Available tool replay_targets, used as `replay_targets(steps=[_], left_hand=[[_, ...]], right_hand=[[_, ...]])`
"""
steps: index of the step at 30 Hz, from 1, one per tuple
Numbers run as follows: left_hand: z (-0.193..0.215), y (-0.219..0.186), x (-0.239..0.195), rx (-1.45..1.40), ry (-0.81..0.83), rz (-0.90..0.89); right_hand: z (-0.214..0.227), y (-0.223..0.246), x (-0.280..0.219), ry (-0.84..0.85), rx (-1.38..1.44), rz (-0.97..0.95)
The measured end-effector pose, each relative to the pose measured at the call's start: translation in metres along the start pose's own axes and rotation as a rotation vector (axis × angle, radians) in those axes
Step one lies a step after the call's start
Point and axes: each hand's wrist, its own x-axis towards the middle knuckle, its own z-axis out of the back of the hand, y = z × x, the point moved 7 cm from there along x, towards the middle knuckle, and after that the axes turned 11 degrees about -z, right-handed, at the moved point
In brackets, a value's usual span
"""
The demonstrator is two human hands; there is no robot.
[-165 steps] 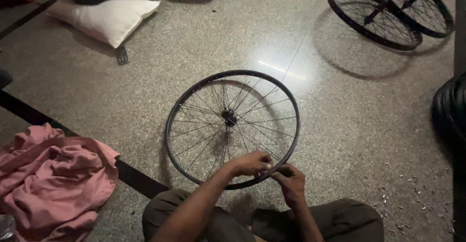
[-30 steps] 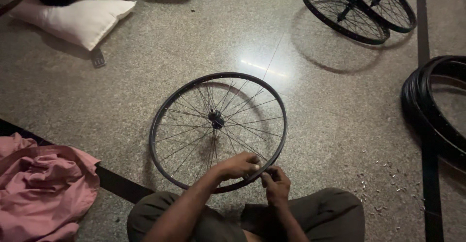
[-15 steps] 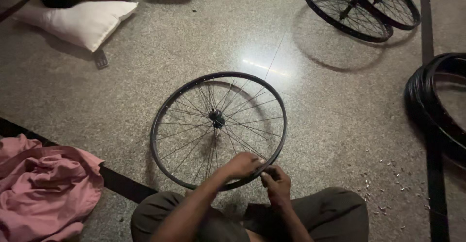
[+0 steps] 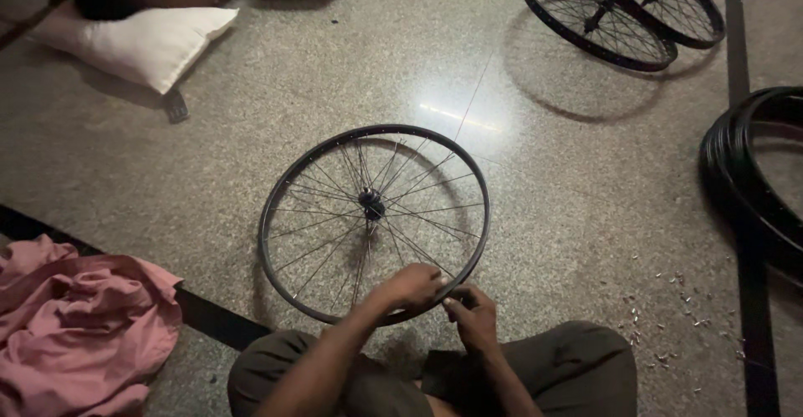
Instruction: The person sits on the floor and laces a bicycle wheel by hand, inserting spokes into the rim and hub. They repeatedly adjust the spokes and rotate the wheel to continue the lacing process.
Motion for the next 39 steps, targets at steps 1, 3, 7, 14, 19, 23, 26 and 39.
replay_targets(steps=[1, 3, 7, 14, 19, 23, 26, 39], left_hand=[[0.001, -0.007, -0.004, 0.073, -0.025, 0.033], [0.0, -0.006, -0.013, -0.304, 0.018, 0.165], [-0.007, 0.0, -0.018, -0.457, 0.086, 0.201], [-0.038, 0.045, -0.032, 0.009, 0.173, 0.115], [-0.038, 0.052, -0.066, 0.005, 0.282, 0.408], [-0.051, 0.082, -0.07, 0.143, 0.233, 0.223], [-0.06, 0.127, -0.079, 0.09, 0.287, 0.193], [-0.01, 0.051, -0.087, 0.557, -0.039, 0.264]], right_hand=[[-0.001, -0.002, 0.0, 0.017, 0.008, 0.001], [0.003, -0.008, 0.003, -0.004, -0.065, -0.028], [0.007, -0.02, 0.012, 0.079, -0.064, -0.104], [0.055, -0.02, 0.026, -0.163, 0.06, -0.228], [0.046, -0.013, 0.02, -0.142, 0.501, -0.338], [0.032, -0.022, 0.02, -0.035, 0.527, -0.294], [0.022, -0.026, 0.024, -0.014, 0.493, -0.305], [-0.018, -0.024, 0.023, 0.049, 0.426, -0.256]])
